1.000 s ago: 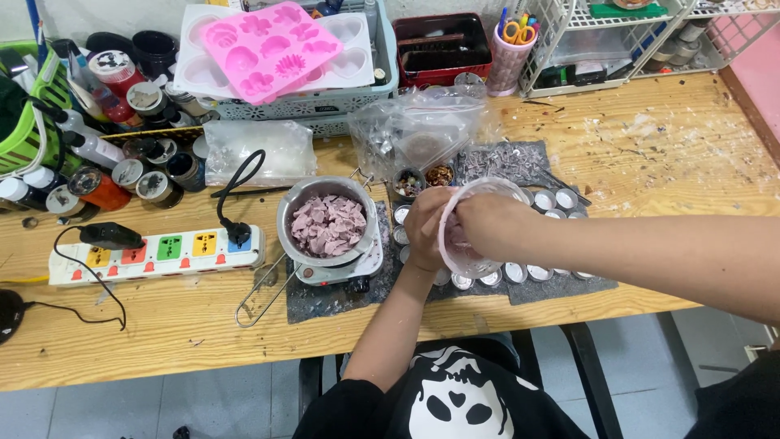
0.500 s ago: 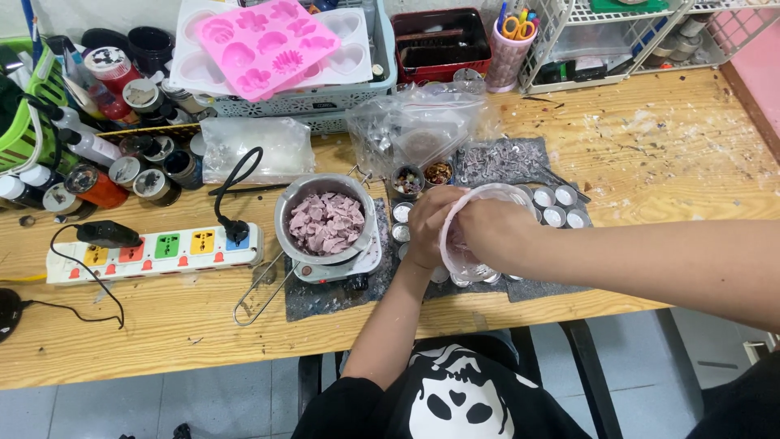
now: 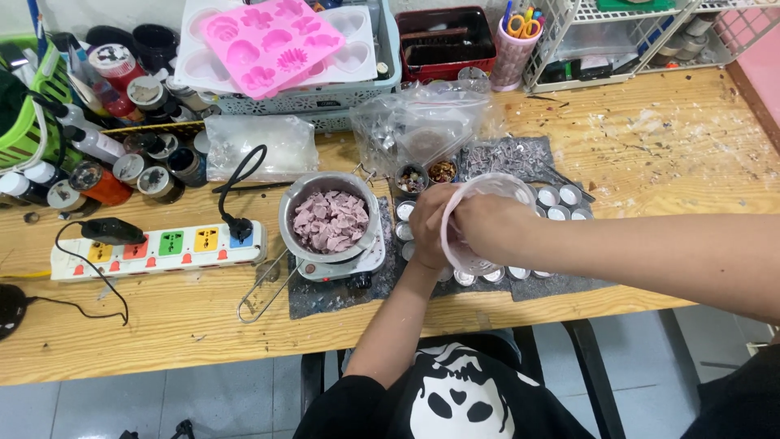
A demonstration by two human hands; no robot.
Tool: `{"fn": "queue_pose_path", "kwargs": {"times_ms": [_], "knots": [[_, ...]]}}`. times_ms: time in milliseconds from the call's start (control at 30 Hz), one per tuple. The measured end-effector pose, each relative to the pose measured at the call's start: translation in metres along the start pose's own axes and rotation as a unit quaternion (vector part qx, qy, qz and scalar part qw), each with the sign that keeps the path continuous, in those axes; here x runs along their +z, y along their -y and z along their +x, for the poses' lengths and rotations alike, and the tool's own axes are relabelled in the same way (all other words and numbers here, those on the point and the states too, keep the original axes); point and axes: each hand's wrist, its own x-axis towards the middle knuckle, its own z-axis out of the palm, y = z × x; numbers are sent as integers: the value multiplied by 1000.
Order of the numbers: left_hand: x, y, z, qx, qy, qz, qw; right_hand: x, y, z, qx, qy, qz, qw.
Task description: The recorder is preparing wax chunks by scooping them into a melting pot and organizing small candle tins.
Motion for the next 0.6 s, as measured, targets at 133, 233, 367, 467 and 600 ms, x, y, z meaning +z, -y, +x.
{"fn": "queue_pose_path", "kwargs": {"times_ms": [133, 233, 367, 467, 600], "knots": [[-1, -5, 5, -10, 51, -42, 998, 16, -5, 1, -70, -32, -52, 996], [1, 1, -3, 8, 35, -51, 998, 18, -4, 5, -52, -13, -30, 998], [3, 12, -21, -47, 39, -55, 997, 23, -9, 9, -94, -19, -31, 995], [3, 3, -7, -34, 60, -66, 995, 30, -27, 22, -120, 54, -82, 988], [4, 6, -7, -32, 110, -41, 993, 16, -30, 34, -1, 185, -23, 983]]}}
